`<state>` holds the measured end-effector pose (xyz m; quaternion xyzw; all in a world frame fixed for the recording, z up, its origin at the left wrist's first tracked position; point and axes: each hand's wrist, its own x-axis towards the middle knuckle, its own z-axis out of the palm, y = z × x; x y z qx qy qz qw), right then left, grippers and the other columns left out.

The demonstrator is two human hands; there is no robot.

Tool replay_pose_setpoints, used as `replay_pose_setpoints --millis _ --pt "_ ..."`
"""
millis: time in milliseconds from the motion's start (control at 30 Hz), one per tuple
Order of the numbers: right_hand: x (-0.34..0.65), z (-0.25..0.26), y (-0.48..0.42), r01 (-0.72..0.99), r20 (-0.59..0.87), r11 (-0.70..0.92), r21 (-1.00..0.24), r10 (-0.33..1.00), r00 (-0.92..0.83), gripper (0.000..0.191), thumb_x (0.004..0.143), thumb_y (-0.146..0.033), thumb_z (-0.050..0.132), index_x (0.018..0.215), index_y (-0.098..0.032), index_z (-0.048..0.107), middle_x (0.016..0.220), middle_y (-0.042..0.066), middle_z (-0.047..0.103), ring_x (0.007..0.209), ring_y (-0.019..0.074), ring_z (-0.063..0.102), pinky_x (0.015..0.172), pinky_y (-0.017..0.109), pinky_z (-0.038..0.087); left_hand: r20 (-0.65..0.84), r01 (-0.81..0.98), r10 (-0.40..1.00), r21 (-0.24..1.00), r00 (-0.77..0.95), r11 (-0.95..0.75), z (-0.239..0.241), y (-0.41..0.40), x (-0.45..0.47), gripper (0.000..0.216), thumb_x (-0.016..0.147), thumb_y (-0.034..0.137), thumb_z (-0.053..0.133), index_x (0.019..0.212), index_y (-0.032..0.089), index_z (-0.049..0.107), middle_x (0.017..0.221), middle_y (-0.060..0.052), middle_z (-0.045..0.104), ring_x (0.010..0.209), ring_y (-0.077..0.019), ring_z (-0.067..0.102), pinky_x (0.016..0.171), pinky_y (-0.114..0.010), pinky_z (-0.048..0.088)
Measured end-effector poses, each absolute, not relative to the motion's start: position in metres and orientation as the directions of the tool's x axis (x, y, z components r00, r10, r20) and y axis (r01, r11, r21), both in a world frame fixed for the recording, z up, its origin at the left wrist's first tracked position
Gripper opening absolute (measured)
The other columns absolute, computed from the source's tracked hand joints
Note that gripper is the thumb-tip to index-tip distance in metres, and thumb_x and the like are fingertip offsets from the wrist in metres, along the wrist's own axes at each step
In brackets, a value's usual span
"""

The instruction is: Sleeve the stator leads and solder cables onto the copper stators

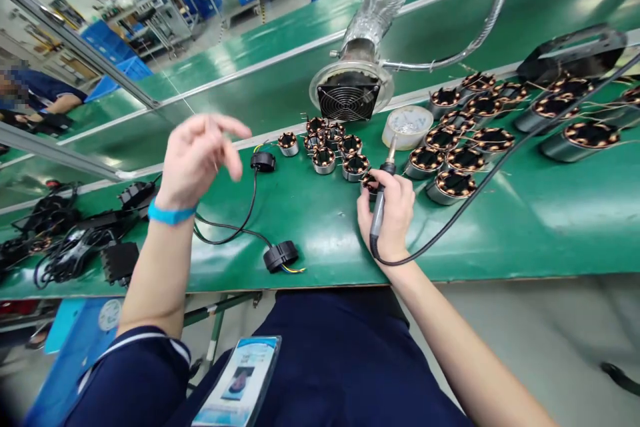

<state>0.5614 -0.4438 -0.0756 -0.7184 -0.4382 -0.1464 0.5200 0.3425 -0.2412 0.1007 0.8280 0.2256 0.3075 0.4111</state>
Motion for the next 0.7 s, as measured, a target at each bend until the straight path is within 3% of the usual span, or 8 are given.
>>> replay_pose_setpoints --millis 100,167,233,300,400,500,567,700 --pt "0.546 -0.067 -0.448 0.777 0.671 0.011 -0.629 0.512 0.536 0.038 0.092 -0.015 0.062 0.128 -0.026 0.06 0.106 0.009 0.062 0.103 0.0273 0.063 0.093 0.047 0.055 -0.035 0.251 0.312 0.682 0.949 -0.687 0.106 -0.326 0.314 0.031 0.107 0.034 0.041 0.094 0.02 0.065 0.073 0.0 0.065 0.055 -0.0113 0.058 0.055 -0.025 0.045" --pt "0.534 -0.062 -0.449 0.763 0.672 0.082 -0.642 0.54 0.508 0.04 0.092 -0.011 0.062 0.129 -0.026 0.06 0.106 0.008 0.061 0.097 0.024 0.064 0.09 0.043 0.057 -0.144 0.189 0.136 0.481 0.98 -0.856 0.092 -0.362 0.306 0.03 0.107 0.03 0.041 0.088 0.02 0.062 0.073 -0.001 0.065 0.059 -0.0142 0.058 0.056 -0.028 0.041" --pt "0.524 -0.059 -0.449 0.742 0.662 0.143 -0.655 0.583 0.472 0.043 0.092 -0.009 0.061 0.132 -0.026 0.059 0.109 0.008 0.061 0.095 0.022 0.066 0.09 0.04 0.058 -0.155 0.116 0.067 0.336 0.986 -0.935 0.073 -0.381 0.302 0.031 0.107 0.03 0.04 0.086 0.021 0.062 0.069 -0.001 0.063 0.056 -0.0163 0.057 0.053 -0.032 0.035" --pt "0.518 -0.059 -0.449 0.727 0.653 0.197 -0.658 0.629 0.421 0.046 0.092 -0.007 0.061 0.134 -0.025 0.058 0.111 0.009 0.062 0.099 0.022 0.067 0.092 0.039 0.058 -0.125 0.093 0.061 0.274 0.99 -0.957 0.056 -0.388 0.301 0.034 0.107 0.032 0.037 0.087 0.022 0.062 0.065 0.0 0.062 0.053 -0.0173 0.056 0.049 -0.034 0.031" --pt "0.515 -0.06 -0.449 0.716 0.653 0.251 -0.652 0.664 0.363 0.047 0.092 -0.006 0.062 0.135 -0.025 0.058 0.112 0.009 0.065 0.105 0.0229 0.066 0.094 0.039 0.058 -0.114 0.073 0.051 0.193 0.992 -0.979 0.04 -0.389 0.298 0.026 0.105 0.033 0.045 0.093 0.019 0.064 0.076 -0.002 0.064 0.06 -0.0192 0.061 0.051 -0.035 0.037" --pt "0.516 -0.06 -0.452 0.727 0.67 0.254 -0.638 0.649 0.36 0.041 0.092 -0.008 0.066 0.13 -0.024 0.061 0.113 0.009 0.065 0.106 0.0236 0.066 0.094 0.04 0.057 -0.112 0.034 0.031 0.028 0.993 -0.999 0.03 -0.387 0.297 0.013 0.099 0.018 0.054 0.09 0.015 0.063 0.086 -0.005 0.063 0.064 -0.0191 0.062 0.054 -0.036 0.042" --pt "0.516 -0.058 -0.456 0.74 0.682 0.24 -0.628 0.627 0.375 0.037 0.092 -0.01 0.068 0.126 -0.024 0.064 0.114 0.009 0.065 0.105 0.0239 0.066 0.092 0.04 0.057 -0.055 0.036 0.038 -0.043 0.998 -0.998 0.023 -0.383 0.299 0.019 0.098 0.01 0.051 0.082 0.015 0.06 0.086 -0.006 0.061 0.061 -0.0172 0.059 0.053 -0.034 0.041" --pt "0.512 -0.05 -0.466 0.736 0.701 0.257 -0.626 0.599 0.388 0.038 0.091 -0.008 0.07 0.125 -0.024 0.064 0.11 0.009 0.069 0.105 0.0241 0.066 0.091 0.04 0.056 0.108 0.172 0.175 0.03 0.979 -0.985 0.014 -0.367 0.304 0.026 0.106 0.026 0.044 0.089 0.016 0.062 0.09 -0.005 0.06 0.064 -0.0135 0.057 0.053 -0.029 0.04"
